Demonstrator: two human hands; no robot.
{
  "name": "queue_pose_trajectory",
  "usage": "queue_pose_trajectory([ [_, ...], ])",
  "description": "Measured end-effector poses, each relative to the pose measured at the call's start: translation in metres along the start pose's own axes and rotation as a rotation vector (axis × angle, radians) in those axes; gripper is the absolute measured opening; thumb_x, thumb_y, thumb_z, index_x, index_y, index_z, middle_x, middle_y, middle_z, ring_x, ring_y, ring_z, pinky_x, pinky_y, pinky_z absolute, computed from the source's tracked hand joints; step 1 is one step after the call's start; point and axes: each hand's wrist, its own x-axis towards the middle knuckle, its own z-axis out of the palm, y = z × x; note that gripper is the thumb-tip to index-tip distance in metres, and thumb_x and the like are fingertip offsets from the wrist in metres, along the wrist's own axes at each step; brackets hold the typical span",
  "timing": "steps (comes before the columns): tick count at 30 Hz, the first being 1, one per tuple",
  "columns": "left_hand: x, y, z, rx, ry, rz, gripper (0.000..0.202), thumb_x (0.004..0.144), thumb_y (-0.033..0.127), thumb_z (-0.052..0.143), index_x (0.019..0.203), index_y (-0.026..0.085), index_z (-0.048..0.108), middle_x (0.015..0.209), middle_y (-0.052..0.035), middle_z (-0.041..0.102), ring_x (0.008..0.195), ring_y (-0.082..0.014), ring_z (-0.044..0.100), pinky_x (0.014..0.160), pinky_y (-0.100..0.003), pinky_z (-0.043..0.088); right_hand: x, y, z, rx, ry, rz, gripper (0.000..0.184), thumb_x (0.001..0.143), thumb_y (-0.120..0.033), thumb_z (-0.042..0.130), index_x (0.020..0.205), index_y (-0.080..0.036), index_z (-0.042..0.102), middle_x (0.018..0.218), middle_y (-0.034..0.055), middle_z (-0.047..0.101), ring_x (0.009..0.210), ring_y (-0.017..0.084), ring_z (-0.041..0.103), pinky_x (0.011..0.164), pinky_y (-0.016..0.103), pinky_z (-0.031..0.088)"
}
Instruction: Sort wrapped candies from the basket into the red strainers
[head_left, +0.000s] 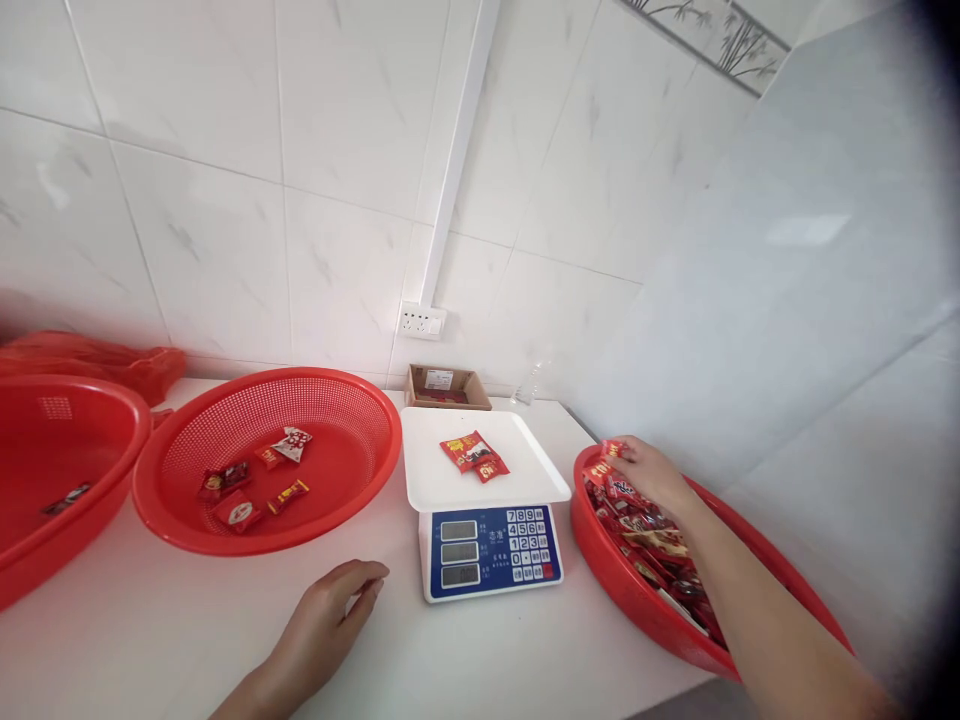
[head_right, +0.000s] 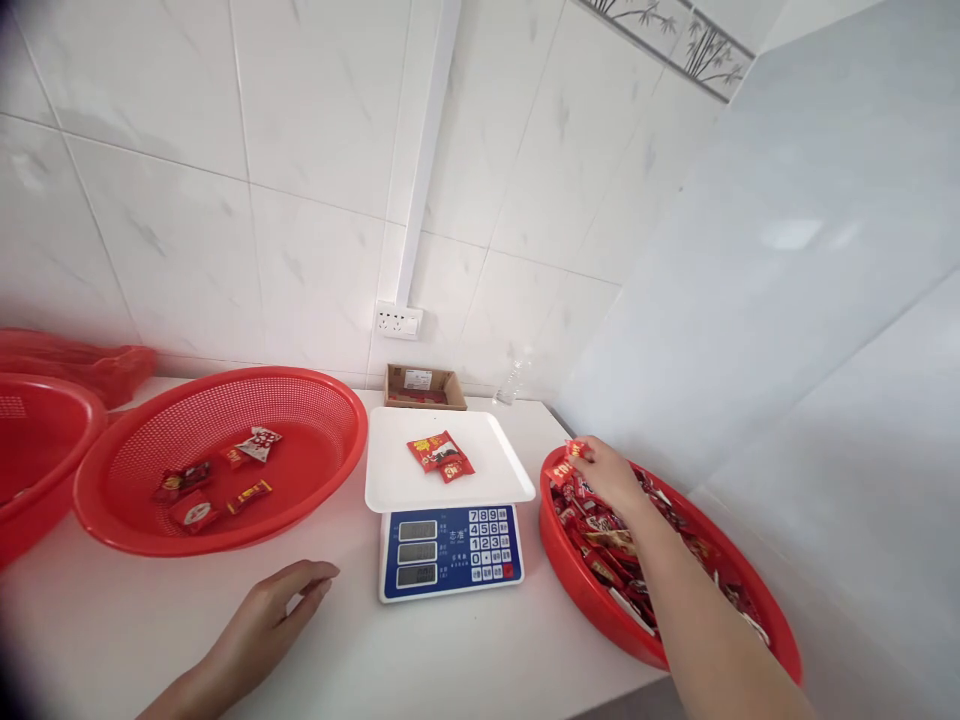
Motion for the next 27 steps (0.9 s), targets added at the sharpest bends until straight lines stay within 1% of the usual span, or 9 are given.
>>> queue_pose_trajectory([
  [3,0.000,0.001,0.000,-0.009,-0.014,-0.001,0.023,0.086,0.030,0.040,0.092,0.024,0.061,0.087,-0.0014,0.066,0.077,-0.0147,0.062,0.070,-0.023,0.050,-0.008,-0.035,0.021,0.362,-0.090,-0.057,0.023,0.076,-0.023,0.048,0.098,-0.018,0.052,0.093,0.0070,0.068,0.086,0.018,0.065,0.076,0.027,0.050],
  [5,0.001,0.002,-0.001,-0.011,-0.016,-0.013,0.023,0.086,0.029,0.039,0.093,0.023,0.061,0.087,-0.0017,0.066,0.078,-0.0149,0.061,0.071,-0.024,0.050,-0.011,-0.059,0.044,0.473,-0.181,-0.127,0.021,0.076,-0.025,0.050,0.097,-0.019,0.051,0.088,0.0047,0.068,0.083,0.017,0.065,0.076,0.029,0.052],
  [9,0.001,0.002,-0.002,-0.018,0.001,-0.062,0.023,0.086,0.029,0.039,0.092,0.022,0.061,0.088,-0.0021,0.066,0.078,-0.0147,0.060,0.069,-0.024,0.049,-0.012,-0.097,0.087,0.482,-0.345,-0.277,0.018,0.077,-0.023,0.049,0.095,-0.020,0.050,0.081,0.0013,0.067,0.077,0.016,0.065,0.071,0.029,0.052],
  [12,0.002,0.001,-0.003,-0.025,0.021,-0.082,0.023,0.086,0.028,0.039,0.091,0.022,0.061,0.086,-0.0016,0.065,0.076,-0.0142,0.060,0.066,-0.023,0.048,-0.013,-0.113,0.101,0.362,-0.319,-0.336,0.011,0.078,-0.025,0.048,0.087,-0.020,0.051,0.084,0.0015,0.066,0.074,0.015,0.064,0.066,0.026,0.051],
  [15,0.002,0.002,-0.003,-0.049,0.021,-0.071,0.022,0.086,0.028,0.040,0.091,0.022,0.061,0.087,-0.0017,0.065,0.077,-0.0143,0.059,0.068,-0.024,0.048,-0.017,-0.121,0.104,0.288,-0.266,-0.392,0.013,0.080,-0.030,0.048,0.086,-0.020,0.054,0.089,0.0026,0.066,0.077,0.015,0.063,0.067,0.026,0.049],
  [19,0.001,0.004,-0.003,-0.063,-0.004,-0.065,0.024,0.087,0.030,0.039,0.091,0.022,0.061,0.086,-0.0026,0.065,0.077,-0.0151,0.059,0.070,-0.025,0.048,-0.023,-0.127,0.106,0.293,-0.280,-0.407,0.027,0.081,-0.032,0.047,0.104,-0.021,0.056,0.100,0.0046,0.066,0.089,0.017,0.061,0.078,0.028,0.048],
  [21,0.001,0.004,-0.003,-0.061,-0.009,-0.066,0.025,0.087,0.030,0.038,0.092,0.022,0.061,0.086,-0.0028,0.065,0.077,-0.0152,0.059,0.070,-0.025,0.048,-0.025,-0.127,0.108,0.228,-0.214,-0.416,0.032,0.081,-0.032,0.047,0.109,-0.021,0.056,0.106,0.0061,0.064,0.097,0.018,0.059,0.084,0.031,0.046],
  [24,0.001,0.003,-0.003,-0.045,-0.003,-0.059,0.024,0.086,0.029,0.039,0.092,0.022,0.061,0.085,-0.0026,0.065,0.076,-0.0149,0.059,0.069,-0.024,0.048,-0.024,-0.122,0.109,0.076,-0.096,-0.485,0.034,0.082,-0.031,0.046,0.112,-0.019,0.055,0.118,0.0085,0.058,0.110,0.020,0.052,0.095,0.035,0.039],
  [27,0.001,0.002,-0.003,-0.029,0.007,-0.052,0.023,0.086,0.026,0.040,0.091,0.023,0.062,0.084,-0.0018,0.065,0.074,-0.0141,0.059,0.068,-0.023,0.048,-0.018,-0.102,0.103,-0.032,-0.082,-0.492,0.036,0.082,-0.026,0.044,0.116,-0.017,0.053,0.124,0.0102,0.054,0.115,0.021,0.047,0.100,0.035,0.035],
])
